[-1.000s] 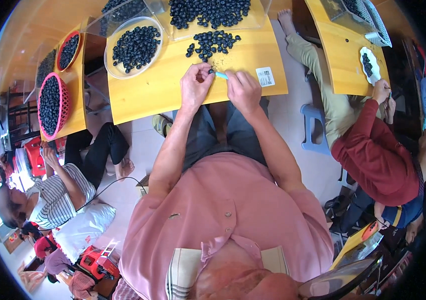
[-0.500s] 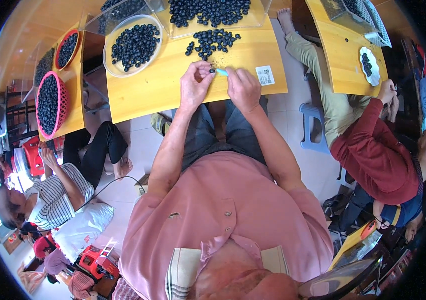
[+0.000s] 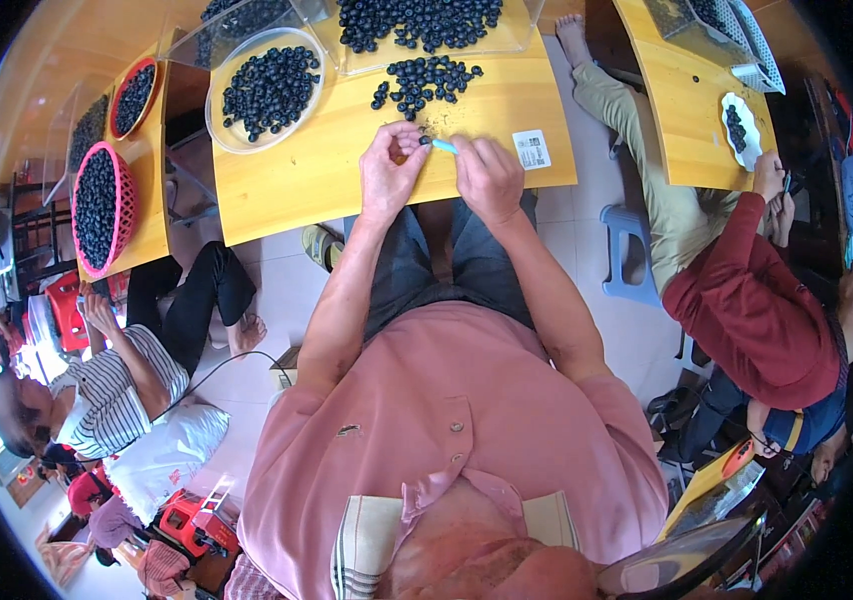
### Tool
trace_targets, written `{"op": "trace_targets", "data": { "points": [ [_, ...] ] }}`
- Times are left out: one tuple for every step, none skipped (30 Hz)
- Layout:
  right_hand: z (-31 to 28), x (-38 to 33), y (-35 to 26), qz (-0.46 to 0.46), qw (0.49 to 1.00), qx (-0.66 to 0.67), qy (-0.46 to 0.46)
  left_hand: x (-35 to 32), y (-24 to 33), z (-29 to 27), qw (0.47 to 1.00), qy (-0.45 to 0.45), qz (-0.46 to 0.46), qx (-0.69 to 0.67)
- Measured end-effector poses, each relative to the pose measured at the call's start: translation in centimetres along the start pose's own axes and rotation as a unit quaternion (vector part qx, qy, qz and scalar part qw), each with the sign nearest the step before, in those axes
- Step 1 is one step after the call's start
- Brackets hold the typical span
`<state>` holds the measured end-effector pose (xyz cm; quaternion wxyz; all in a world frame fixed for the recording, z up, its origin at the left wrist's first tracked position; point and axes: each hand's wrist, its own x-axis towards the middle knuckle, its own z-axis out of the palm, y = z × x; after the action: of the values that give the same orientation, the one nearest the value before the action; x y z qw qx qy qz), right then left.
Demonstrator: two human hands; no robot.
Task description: The person sorts small black spherical parts on a table, using a scraper to remove debris.
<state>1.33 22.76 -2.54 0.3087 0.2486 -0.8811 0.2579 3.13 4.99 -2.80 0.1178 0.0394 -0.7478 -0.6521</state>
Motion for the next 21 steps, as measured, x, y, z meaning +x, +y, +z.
{"op": "trace_targets", "data": {
  "points": [
    [0.00, 0.00, 0.00, -0.002, 1.000, 0.002, 0.000, -0.01, -0.07, 0.00, 1.000, 0.001, -0.001, 0.004],
    [-0.01, -0.01, 0.00, -0.005, 1.000, 0.005, 0.000, -0.02, -0.14, 0.00, 1.000, 0.001, -0.001, 0.007],
    [0.00, -0.04, 0.04, -0.005, 1.000, 0.005, 0.000, -0.01, -0.20, 0.00, 1.000, 0.001, -0.001, 0.007],
    [0.04, -0.09, 0.08, -0.007, 1.000, 0.006, -0.002, 0.00, -0.26, -0.02, 1.000, -0.001, 0.001, 0.010],
    [0.07, -0.12, 0.10, -0.009, 1.000, 0.007, -0.003, 0.00, -0.33, -0.04, 1.000, -0.002, 0.002, 0.012],
    [0.10, -0.13, 0.11, -0.009, 1.000, 0.006, -0.003, 0.01, -0.32, -0.03, 1.000, -0.003, 0.002, 0.012],
    [0.14, -0.12, 0.12, -0.009, 1.000, 0.007, -0.003, 0.03, -0.31, -0.03, 1.000, -0.003, 0.001, 0.014],
    [0.18, -0.12, 0.11, -0.009, 1.000, 0.007, -0.003, 0.05, -0.30, -0.04, 1.000, -0.003, 0.001, 0.016],
    [0.16, -0.08, 0.09, -0.009, 1.000, 0.007, -0.003, 0.06, -0.24, -0.04, 1.000, -0.003, 0.000, 0.016],
    [0.12, 0.02, 0.06, -0.010, 1.000, 0.004, -0.003, 0.09, -0.19, -0.04, 1.000, -0.004, 0.002, 0.019],
    [0.12, 0.08, 0.03, -0.010, 1.000, 0.002, -0.003, 0.14, -0.12, -0.05, 1.000, -0.006, 0.003, 0.021],
    [0.15, 0.13, -0.01, -0.011, 1.000, 0.003, -0.003, 0.16, -0.20, -0.08, 1.000, -0.005, 0.004, 0.021],
    [0.19, 0.18, -0.05, -0.007, 1.000, 0.002, -0.004, 0.19, -0.26, -0.13, 1.000, 0.000, 0.005, 0.023],
    [0.26, 0.24, -0.12, -0.003, 1.000, 0.001, -0.004, 0.24, -0.30, -0.18, 1.000, 0.004, 0.007, 0.024],
    [0.46, 0.18, -0.22, -0.005, 1.000, 0.006, -0.003, 0.19, -0.41, -0.32, 1.000, 0.008, 0.008, 0.028],
    [0.61, 0.02, -0.22, 0.014, 1.000, 0.000, -0.007, 0.11, -0.50, -0.31, 1.000, 0.007, 0.005, 0.006],
    [0.65, -0.04, -0.20, 0.033, 0.999, -0.004, -0.011, 0.09, -0.56, -0.28, 1.000, 0.007, 0.003, -0.015],
    [0.62, -0.03, -0.15, 0.030, 1.000, 0.002, -0.008, -0.03, -0.31, -0.16, 1.000, 0.004, 0.005, -0.022],
    [0.49, 0.11, -0.28, 0.029, 0.999, -0.009, -0.012, -0.11, -0.60, -0.24, 0.999, 0.007, 0.009, -0.031],
    [0.33, 0.19, -0.41, 0.027, 0.999, -0.019, -0.016, -0.18, -0.86, -0.29, 0.999, 0.010, 0.013, -0.040],
    [0.23, 0.10, -0.34, 0.029, 0.999, -0.027, -0.023, -0.16, -0.83, -0.11, 0.998, 0.011, 0.020, -0.051]
  ]
}}
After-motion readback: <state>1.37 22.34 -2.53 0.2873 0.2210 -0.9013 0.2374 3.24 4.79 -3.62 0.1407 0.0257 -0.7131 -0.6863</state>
